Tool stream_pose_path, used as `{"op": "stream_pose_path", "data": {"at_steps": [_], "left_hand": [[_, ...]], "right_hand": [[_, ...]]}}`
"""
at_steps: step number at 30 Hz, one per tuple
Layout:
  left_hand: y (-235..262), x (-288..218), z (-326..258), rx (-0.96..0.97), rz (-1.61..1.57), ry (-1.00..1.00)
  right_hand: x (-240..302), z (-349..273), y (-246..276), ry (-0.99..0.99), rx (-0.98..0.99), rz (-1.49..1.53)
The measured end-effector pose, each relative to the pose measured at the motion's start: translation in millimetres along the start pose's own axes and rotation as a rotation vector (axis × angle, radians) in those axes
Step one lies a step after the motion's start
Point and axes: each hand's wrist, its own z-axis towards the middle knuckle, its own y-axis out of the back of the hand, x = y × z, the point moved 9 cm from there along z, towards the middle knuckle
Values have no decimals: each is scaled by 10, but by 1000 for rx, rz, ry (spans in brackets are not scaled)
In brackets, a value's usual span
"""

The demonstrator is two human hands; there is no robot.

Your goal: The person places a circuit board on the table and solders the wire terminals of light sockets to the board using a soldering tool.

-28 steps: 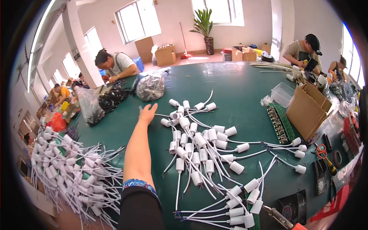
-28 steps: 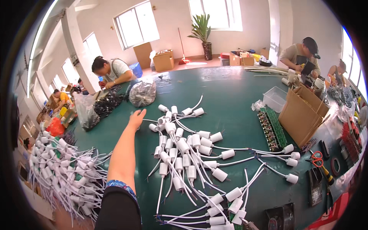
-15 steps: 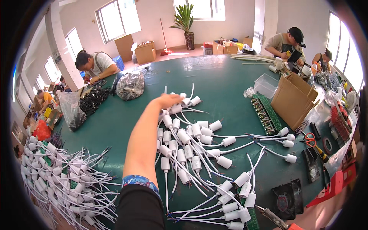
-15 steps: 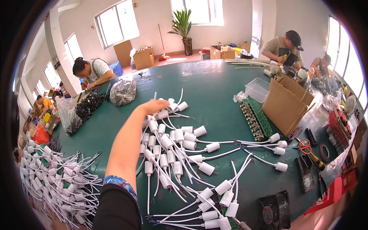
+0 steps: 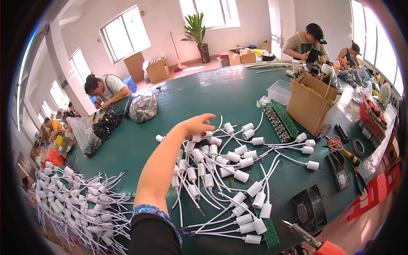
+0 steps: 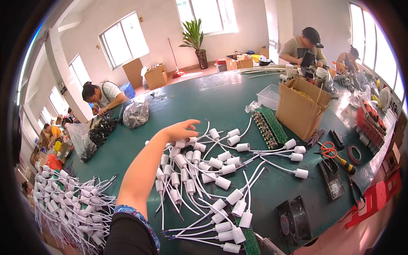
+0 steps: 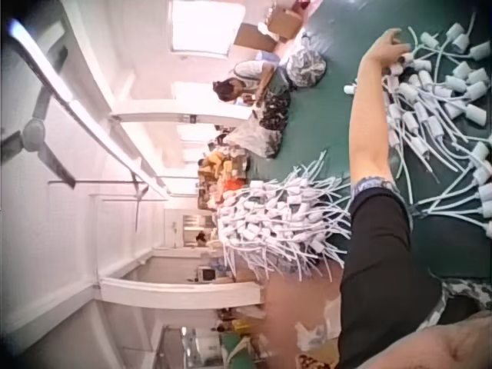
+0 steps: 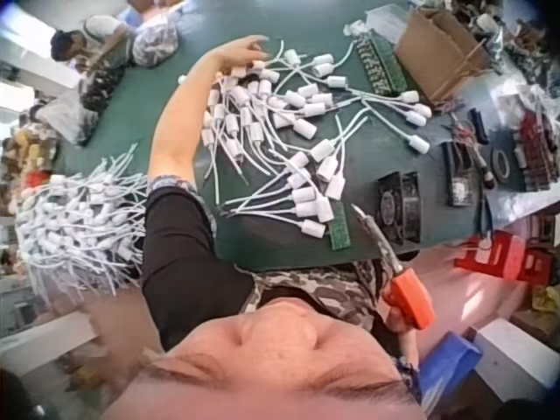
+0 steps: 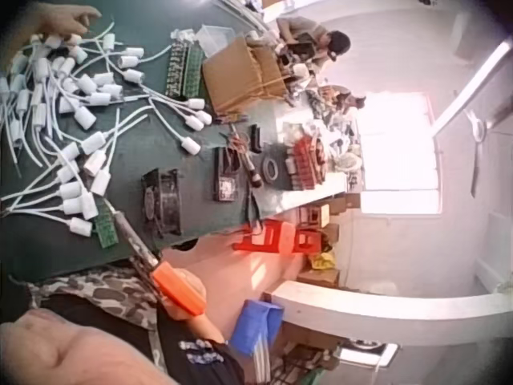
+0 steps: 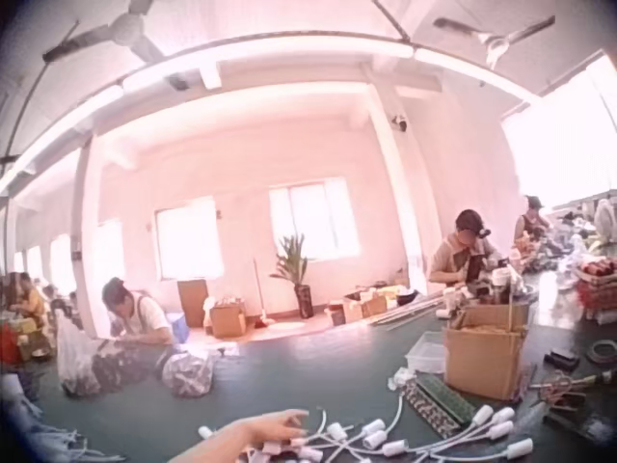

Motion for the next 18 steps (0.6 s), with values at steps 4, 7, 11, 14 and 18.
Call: {"op": "stream_pose_path", "data": {"at_steps": [4, 7, 11, 14, 18], "left_hand": [[-69, 137, -116, 13, 6, 107], [-291, -7, -210, 93, 10, 131], [-287, -221, -325, 83, 362, 128], [-279, -333, -398, -36, 649, 82], [51, -493, -669, -326, 606, -7]], "right_hand": [[-115, -45, 60, -95, -48, 122], [-162, -77, 84, -59, -23, 76], [-246, -141, 109, -78, -74, 234], [-236, -156, 117, -17, -8, 184], [-314, -252, 170, 31, 25, 245]]}}
